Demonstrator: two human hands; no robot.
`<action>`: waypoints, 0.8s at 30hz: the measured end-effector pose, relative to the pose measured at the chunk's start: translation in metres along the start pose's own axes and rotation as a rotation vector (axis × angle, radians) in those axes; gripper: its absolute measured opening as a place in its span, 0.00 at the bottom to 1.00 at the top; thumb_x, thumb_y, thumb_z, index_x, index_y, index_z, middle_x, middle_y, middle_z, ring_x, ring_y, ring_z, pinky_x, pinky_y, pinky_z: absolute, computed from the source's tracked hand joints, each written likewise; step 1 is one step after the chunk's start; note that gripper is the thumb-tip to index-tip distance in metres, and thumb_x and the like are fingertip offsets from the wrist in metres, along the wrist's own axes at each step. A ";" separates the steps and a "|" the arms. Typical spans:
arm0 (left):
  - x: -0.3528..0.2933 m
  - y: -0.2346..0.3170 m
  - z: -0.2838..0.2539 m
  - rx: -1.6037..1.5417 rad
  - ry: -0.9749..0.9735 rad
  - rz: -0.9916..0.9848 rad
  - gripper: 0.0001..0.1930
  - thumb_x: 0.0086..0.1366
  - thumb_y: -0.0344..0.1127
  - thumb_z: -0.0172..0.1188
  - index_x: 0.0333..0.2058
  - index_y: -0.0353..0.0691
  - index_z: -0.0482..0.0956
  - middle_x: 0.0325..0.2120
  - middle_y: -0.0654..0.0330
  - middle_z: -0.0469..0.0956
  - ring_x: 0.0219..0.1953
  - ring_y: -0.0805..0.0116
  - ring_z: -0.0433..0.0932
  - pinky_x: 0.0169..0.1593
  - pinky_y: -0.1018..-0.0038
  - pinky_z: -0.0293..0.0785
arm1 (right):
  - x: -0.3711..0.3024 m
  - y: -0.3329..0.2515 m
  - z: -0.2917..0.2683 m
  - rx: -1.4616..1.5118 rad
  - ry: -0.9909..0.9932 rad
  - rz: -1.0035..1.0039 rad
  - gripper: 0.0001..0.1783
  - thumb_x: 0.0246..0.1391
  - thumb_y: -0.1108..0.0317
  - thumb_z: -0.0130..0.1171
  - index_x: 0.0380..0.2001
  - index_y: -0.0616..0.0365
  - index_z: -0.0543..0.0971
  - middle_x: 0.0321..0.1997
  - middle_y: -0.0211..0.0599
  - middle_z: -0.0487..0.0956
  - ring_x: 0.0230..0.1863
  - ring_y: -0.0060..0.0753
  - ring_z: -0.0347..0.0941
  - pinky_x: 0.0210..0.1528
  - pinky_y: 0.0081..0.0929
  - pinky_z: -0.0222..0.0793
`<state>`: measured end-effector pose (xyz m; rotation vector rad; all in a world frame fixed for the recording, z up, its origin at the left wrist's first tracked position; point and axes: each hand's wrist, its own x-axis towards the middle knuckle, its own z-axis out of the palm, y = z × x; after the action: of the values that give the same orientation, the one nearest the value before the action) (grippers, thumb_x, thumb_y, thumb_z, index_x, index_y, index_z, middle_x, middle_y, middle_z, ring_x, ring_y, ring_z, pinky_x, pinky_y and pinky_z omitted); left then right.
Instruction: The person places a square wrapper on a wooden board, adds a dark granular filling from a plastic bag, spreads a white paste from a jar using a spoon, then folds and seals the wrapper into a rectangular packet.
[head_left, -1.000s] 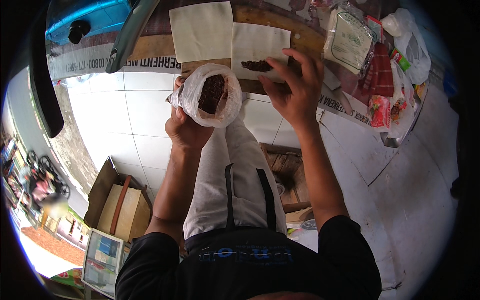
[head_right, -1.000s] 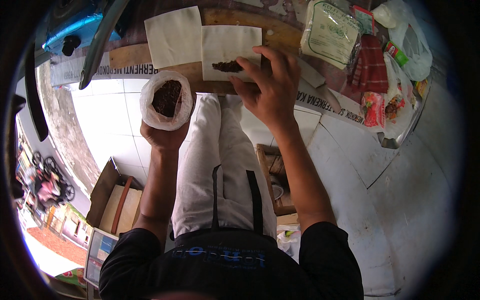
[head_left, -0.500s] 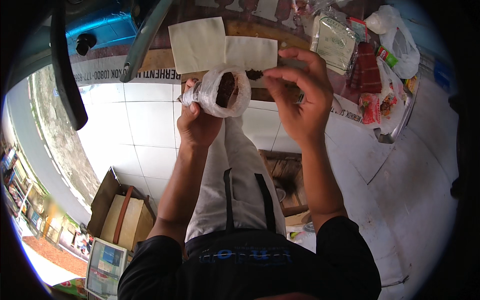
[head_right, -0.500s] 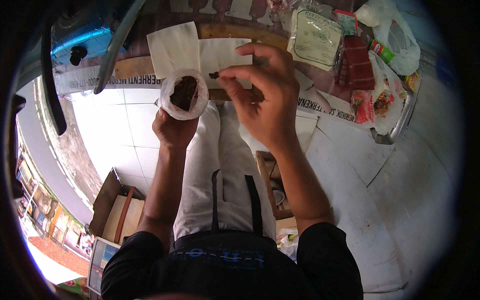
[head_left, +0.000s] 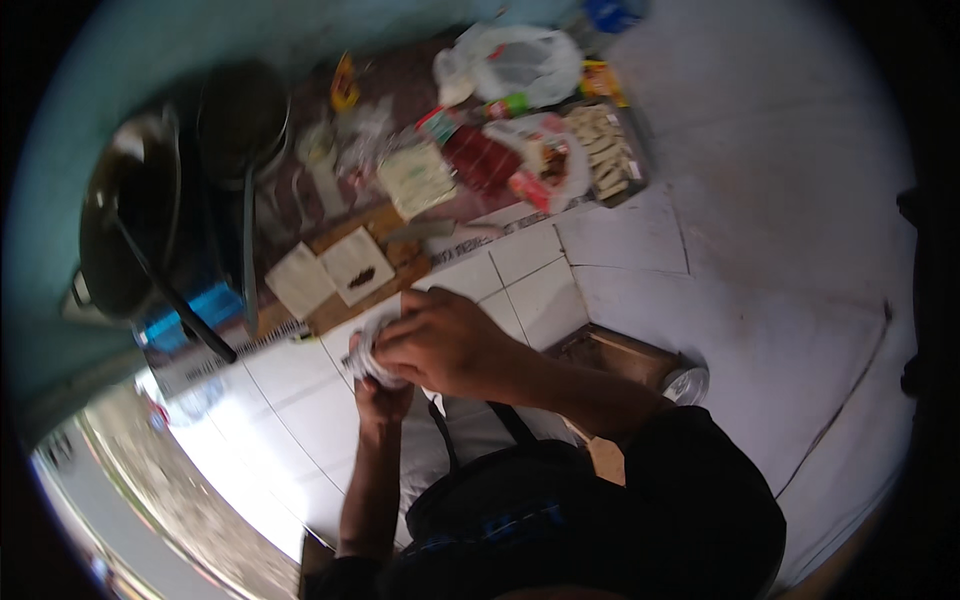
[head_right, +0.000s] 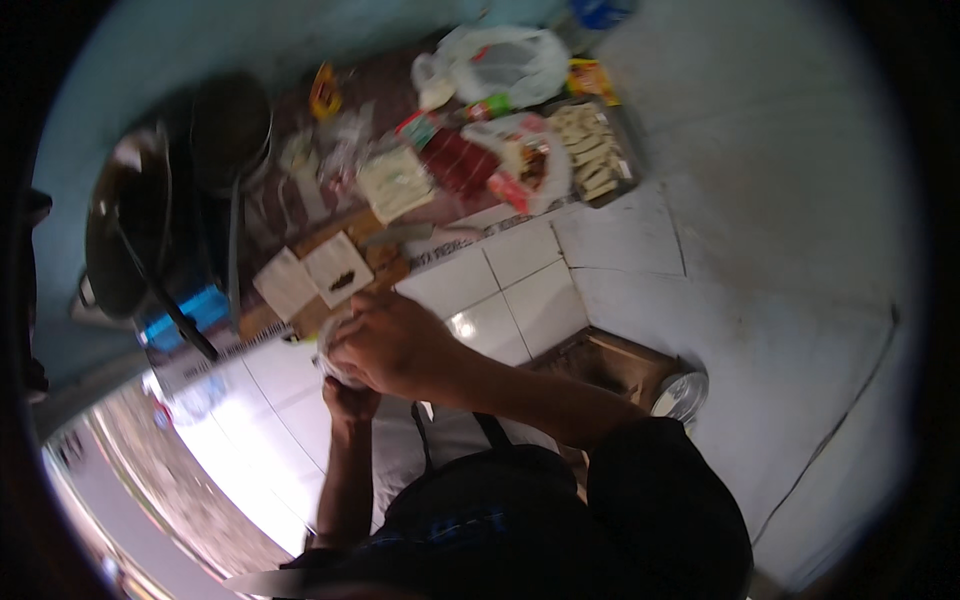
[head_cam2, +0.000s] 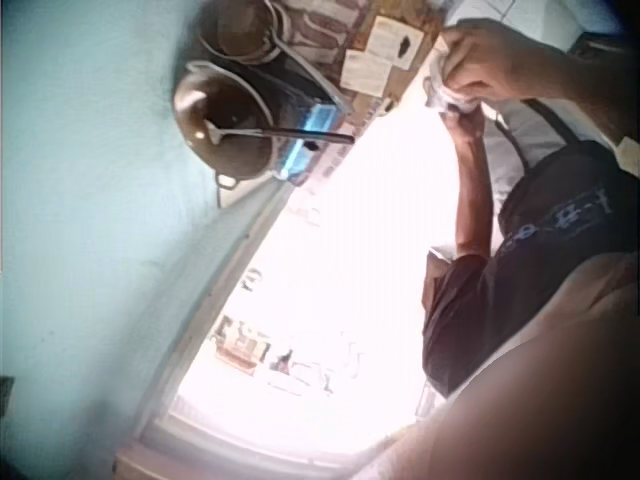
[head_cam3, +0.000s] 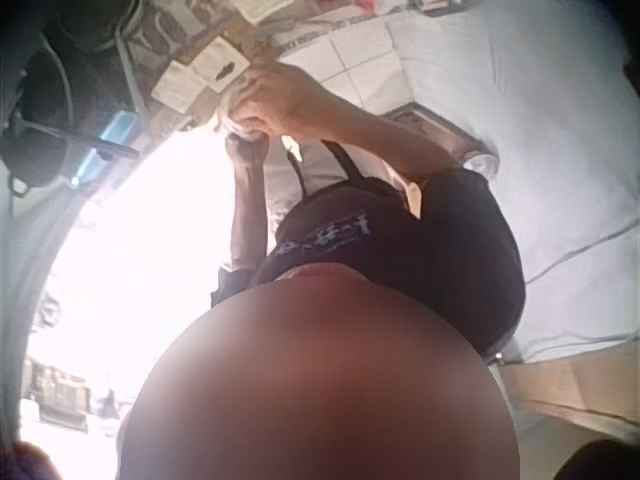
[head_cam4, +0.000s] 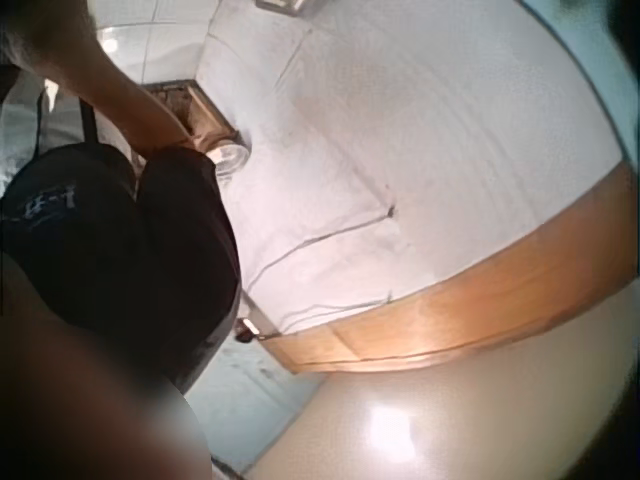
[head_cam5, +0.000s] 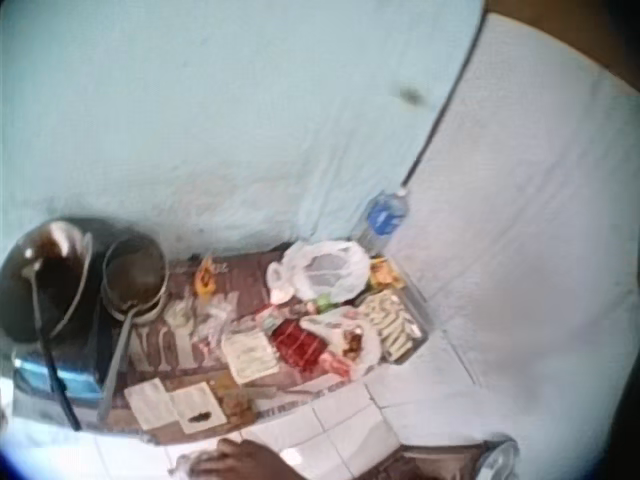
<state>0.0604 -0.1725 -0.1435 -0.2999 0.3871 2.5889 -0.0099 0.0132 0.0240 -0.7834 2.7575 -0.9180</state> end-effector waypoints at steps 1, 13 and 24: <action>-0.008 0.003 0.005 0.008 -0.010 -0.035 0.43 0.55 0.44 0.76 0.67 0.55 0.63 0.62 0.57 0.71 0.64 0.57 0.72 0.66 0.59 0.72 | -0.003 -0.011 -0.010 0.010 0.048 0.021 0.08 0.49 0.60 0.68 0.34 0.45 0.86 0.37 0.17 0.83 0.37 0.30 0.72 0.43 0.29 0.74; -0.034 0.110 0.067 0.082 -0.148 -0.291 0.39 0.56 0.38 0.73 0.65 0.41 0.65 0.55 0.55 0.77 0.53 0.58 0.81 0.54 0.63 0.82 | 0.019 -0.099 -0.052 0.020 0.042 0.217 0.05 0.53 0.63 0.66 0.31 0.50 0.84 0.37 0.28 0.84 0.47 0.38 0.79 0.45 0.40 0.76; -0.030 0.112 0.059 0.116 -0.127 -0.250 0.38 0.56 0.41 0.73 0.64 0.40 0.67 0.56 0.57 0.77 0.57 0.61 0.77 0.57 0.63 0.75 | 0.031 -0.093 -0.046 -0.072 0.002 0.173 0.07 0.49 0.62 0.63 0.25 0.50 0.85 0.29 0.38 0.84 0.41 0.42 0.82 0.40 0.40 0.76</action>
<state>0.0204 -0.2599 -0.0558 -0.1322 0.4231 2.3163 -0.0091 -0.0423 0.1168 -0.5431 2.8195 -0.7912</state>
